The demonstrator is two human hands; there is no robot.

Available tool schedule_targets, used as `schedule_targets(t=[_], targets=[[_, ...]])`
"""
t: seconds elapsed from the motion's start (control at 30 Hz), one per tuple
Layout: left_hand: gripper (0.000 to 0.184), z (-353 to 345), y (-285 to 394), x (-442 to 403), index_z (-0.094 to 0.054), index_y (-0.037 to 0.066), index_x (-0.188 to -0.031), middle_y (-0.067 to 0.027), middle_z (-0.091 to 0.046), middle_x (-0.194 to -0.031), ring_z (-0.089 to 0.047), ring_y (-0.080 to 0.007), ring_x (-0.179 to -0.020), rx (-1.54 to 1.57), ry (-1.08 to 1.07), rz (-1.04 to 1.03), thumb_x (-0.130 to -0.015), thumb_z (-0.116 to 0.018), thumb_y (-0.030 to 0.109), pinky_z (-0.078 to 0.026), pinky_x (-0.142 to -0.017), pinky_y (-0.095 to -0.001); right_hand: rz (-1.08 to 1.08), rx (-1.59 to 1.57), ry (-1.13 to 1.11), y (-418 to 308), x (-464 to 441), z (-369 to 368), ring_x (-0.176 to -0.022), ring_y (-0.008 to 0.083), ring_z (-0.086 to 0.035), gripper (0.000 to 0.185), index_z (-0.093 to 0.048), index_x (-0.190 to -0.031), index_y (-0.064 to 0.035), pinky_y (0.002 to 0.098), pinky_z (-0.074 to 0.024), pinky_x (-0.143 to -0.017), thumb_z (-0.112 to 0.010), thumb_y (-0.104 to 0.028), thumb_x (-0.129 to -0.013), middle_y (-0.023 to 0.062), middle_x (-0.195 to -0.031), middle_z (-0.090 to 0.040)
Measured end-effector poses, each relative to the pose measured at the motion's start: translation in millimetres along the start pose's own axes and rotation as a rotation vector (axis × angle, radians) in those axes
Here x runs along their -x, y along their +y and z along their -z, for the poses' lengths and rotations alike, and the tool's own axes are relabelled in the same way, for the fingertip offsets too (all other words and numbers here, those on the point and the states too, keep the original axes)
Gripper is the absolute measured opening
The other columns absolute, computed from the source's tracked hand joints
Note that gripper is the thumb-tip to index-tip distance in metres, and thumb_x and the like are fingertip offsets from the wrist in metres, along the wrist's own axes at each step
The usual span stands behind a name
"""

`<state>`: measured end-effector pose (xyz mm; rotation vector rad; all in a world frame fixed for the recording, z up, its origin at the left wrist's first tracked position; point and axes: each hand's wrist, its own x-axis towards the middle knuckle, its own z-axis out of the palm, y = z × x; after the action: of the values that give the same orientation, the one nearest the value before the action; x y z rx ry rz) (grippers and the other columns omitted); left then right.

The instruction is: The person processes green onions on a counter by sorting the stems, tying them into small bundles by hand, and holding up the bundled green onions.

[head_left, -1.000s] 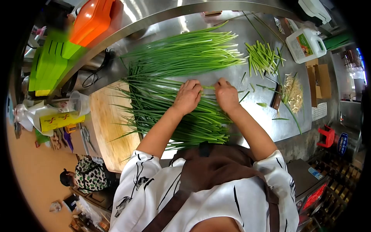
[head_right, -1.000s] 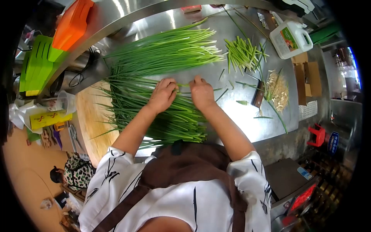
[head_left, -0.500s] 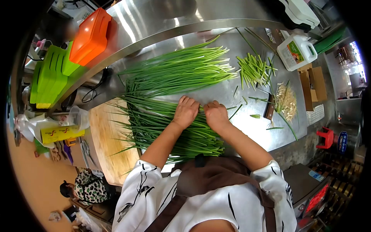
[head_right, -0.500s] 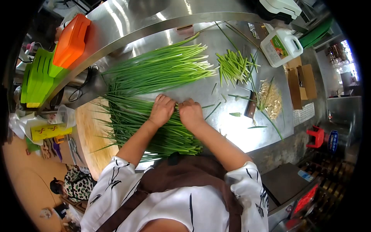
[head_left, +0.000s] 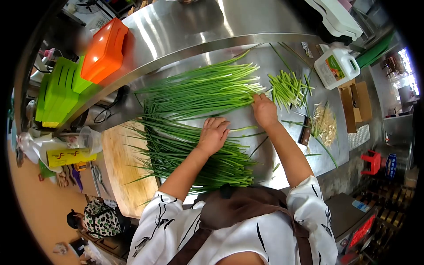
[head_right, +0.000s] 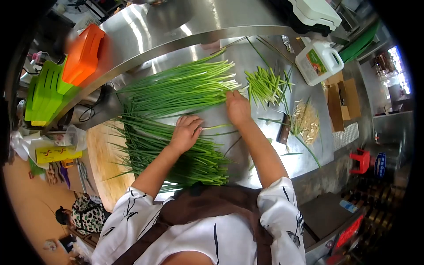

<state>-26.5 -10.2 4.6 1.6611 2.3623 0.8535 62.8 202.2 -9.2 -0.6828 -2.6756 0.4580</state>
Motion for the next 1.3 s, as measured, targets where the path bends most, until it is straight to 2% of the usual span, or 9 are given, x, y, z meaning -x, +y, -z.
schedule_targets(t=[0.13,0.2,0.47,0.6,0.7,0.93,1.03,1.23,1.3], targets=[[0.032,-1,7,-24,-0.059,0.004,-0.107,-0.0095,-0.056,-0.109,-0.05,-0.0299,-0.103,-0.021,0.121,-0.078,-0.075,-0.063,0.006,-0.036,-0.094,-0.0421,0.049,0.165,-0.125,-5,-1,2,-0.076,0.0295,-0.059,0.009,-0.059,-0.083,-0.0051,0.0393,-0.0498,-0.066,-0.059,-0.007,-0.075,0.0121,-0.088,-0.057],[0.034,-6,9,-37,-0.059,0.003,-0.108,-0.0094,-0.056,-0.109,-0.05,-0.0291,-0.103,-0.079,0.183,-0.145,-0.075,-0.062,0.004,-0.035,-0.095,-0.0422,0.293,0.022,0.114,-17,10,13,-0.075,0.0254,-0.057,0.005,-0.057,-0.075,-0.0065,0.037,-0.0496,-0.062,-0.056,-0.008,-0.07,0.0087,-0.083,-0.053],[0.025,-15,10,-38,-0.062,0.003,-0.099,-0.0109,-0.057,-0.096,-0.053,-0.0287,-0.096,-0.037,0.149,-0.228,-0.074,-0.064,0.005,-0.036,-0.095,-0.0428,0.298,0.017,0.05,-39,54,20,-0.076,0.0276,-0.053,0.01,-0.056,-0.077,-0.0033,0.0377,-0.0466,-0.064,-0.055,-0.004,-0.067,0.0092,-0.074,-0.055],[0.016,-10,12,-36,-0.062,0.004,-0.089,-0.0106,-0.058,-0.081,-0.055,-0.0301,-0.078,0.023,0.131,-0.197,-0.075,-0.064,0.008,-0.039,-0.088,-0.0417,-0.102,-0.181,-0.228,-63,62,24,-0.07,0.0371,-0.06,0.005,-0.051,-0.085,-0.0024,0.0478,-0.0469,-0.062,-0.052,-0.007,-0.081,0.018,-0.076,-0.058],[0.005,-14,18,-39,-0.06,0.005,-0.075,-0.0074,-0.056,-0.073,-0.055,-0.0272,-0.073,0.015,0.284,-0.141,-0.075,-0.063,0.009,-0.04,-0.08,-0.0392,-0.328,-0.371,-0.212,-76,58,22,-0.068,0.0426,-0.059,0.014,-0.049,-0.084,-0.0003,0.0517,-0.046,-0.063,-0.047,-0.013,-0.09,0.0231,-0.078,-0.059],[0.006,-21,-7,-34,-0.062,0.006,-0.077,-0.008,-0.057,-0.073,-0.055,-0.0279,-0.071,-0.134,0.249,0.087,-0.077,-0.061,0.011,-0.039,-0.078,-0.0387,-0.475,-0.439,-0.353,-89,61,45,-0.073,0.0437,-0.058,0.019,-0.049,-0.088,0.0013,0.0519,-0.0454,-0.066,-0.048,-0.018,-0.091,0.026,-0.082,-0.06],[0.008,0,-18,-35,-0.063,0.006,-0.081,-0.0064,-0.059,-0.075,-0.055,-0.0278,-0.075,-0.017,0.317,0.152,-0.082,-0.059,0.013,-0.039,-0.074,-0.0391,-0.323,-0.354,-0.249,-81,77,29,-0.075,0.0417,-0.058,0.018,-0.051,-0.092,0.0009,0.0474,-0.0463,-0.065,-0.053,-0.017,-0.088,0.0237,-0.081,-0.059],[0.024,4,-8,-9,-0.066,0.009,-0.099,-0.0089,-0.062,-0.1,-0.054,-0.0302,-0.097,0.084,-0.146,0.122,-0.086,-0.058,0.028,-0.038,-0.09,-0.0418,-0.028,0.004,-0.265,-45,71,-7,-0.072,0.0302,-0.064,0.013,-0.056,-0.089,-0.0027,0.0386,-0.0523,-0.062,-0.056,-0.009,-0.078,0.0138,-0.082,-0.059],[0.023,2,-5,-2,-0.065,0.008,-0.1,-0.0087,-0.061,-0.101,-0.054,-0.03,-0.098,0.094,-0.104,0.095,-0.085,-0.059,0.025,-0.038,-0.09,-0.0419,0.009,0.134,-0.285,-34,71,-1,-0.069,0.0256,-0.064,0.01,-0.057,-0.084,-0.0037,0.0362,-0.0526,-0.058,-0.053,-0.005,-0.075,0.0123,-0.079,-0.059]])
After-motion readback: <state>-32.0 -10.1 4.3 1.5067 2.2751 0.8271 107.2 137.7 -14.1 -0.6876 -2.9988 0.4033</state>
